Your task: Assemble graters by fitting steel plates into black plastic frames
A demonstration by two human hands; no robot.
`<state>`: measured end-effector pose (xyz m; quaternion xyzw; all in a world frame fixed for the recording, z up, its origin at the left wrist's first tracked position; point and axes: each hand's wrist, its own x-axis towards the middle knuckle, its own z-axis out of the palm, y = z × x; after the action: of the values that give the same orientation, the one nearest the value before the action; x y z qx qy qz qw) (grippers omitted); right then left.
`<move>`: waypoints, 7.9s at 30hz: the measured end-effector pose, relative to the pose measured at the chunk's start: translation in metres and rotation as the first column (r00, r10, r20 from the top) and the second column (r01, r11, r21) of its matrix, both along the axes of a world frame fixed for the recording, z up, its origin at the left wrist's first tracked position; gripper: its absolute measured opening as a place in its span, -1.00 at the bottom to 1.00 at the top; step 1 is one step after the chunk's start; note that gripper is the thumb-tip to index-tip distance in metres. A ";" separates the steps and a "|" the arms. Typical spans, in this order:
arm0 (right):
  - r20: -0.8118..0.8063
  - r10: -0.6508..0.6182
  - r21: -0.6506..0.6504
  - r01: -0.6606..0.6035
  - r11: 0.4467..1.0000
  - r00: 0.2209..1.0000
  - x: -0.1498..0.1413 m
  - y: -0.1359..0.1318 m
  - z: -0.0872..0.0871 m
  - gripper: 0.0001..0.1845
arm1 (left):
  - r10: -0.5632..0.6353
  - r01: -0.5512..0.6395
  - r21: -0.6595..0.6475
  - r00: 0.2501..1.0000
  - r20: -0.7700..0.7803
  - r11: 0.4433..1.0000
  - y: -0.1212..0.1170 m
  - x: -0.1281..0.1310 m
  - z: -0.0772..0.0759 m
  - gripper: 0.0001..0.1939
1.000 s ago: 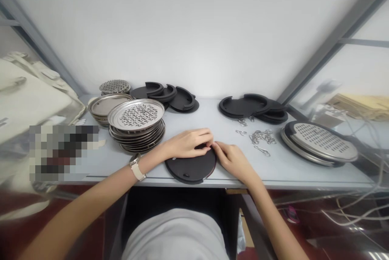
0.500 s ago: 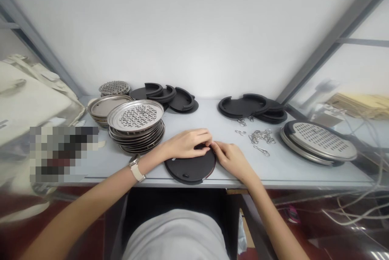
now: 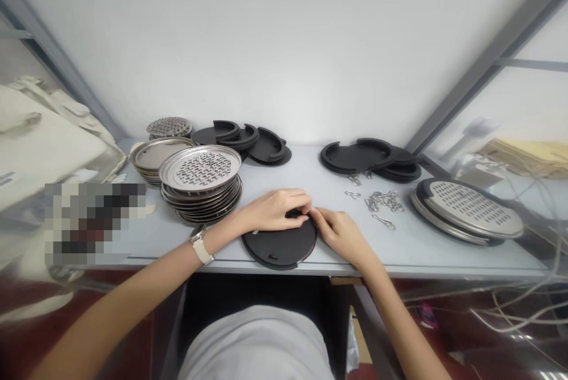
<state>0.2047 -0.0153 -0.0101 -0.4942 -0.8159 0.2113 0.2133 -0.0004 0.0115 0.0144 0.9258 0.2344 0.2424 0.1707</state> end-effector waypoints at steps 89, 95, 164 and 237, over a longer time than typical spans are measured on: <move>-0.001 0.032 -0.013 -0.032 0.999 0.999 0.002 0.000 -0.004 -0.52 | 0.030 -0.021 0.140 0.998 -0.062 0.990 0.005 0.001 -0.007 -0.95; 0.005 0.030 -0.018 -0.030 0.999 1.000 0.003 0.000 -0.004 -0.53 | 0.030 -0.021 0.149 0.998 -0.061 0.989 0.005 0.001 -0.008 -0.95; 0.002 -0.021 0.034 0.021 0.999 1.000 -0.001 0.000 -0.001 -0.44 | -0.052 0.051 0.084 0.999 0.012 0.995 0.003 0.000 -0.003 -0.90; -0.047 -0.018 -0.032 0.017 0.999 0.999 -0.003 0.001 -0.003 -0.51 | -0.025 0.026 -0.029 0.999 0.032 0.999 -0.001 0.000 0.000 -0.83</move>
<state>0.2015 -0.0138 -0.0135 -0.4995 -0.8028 0.2341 0.2265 -0.0004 0.0104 0.0140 0.9222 0.2233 0.2512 0.1912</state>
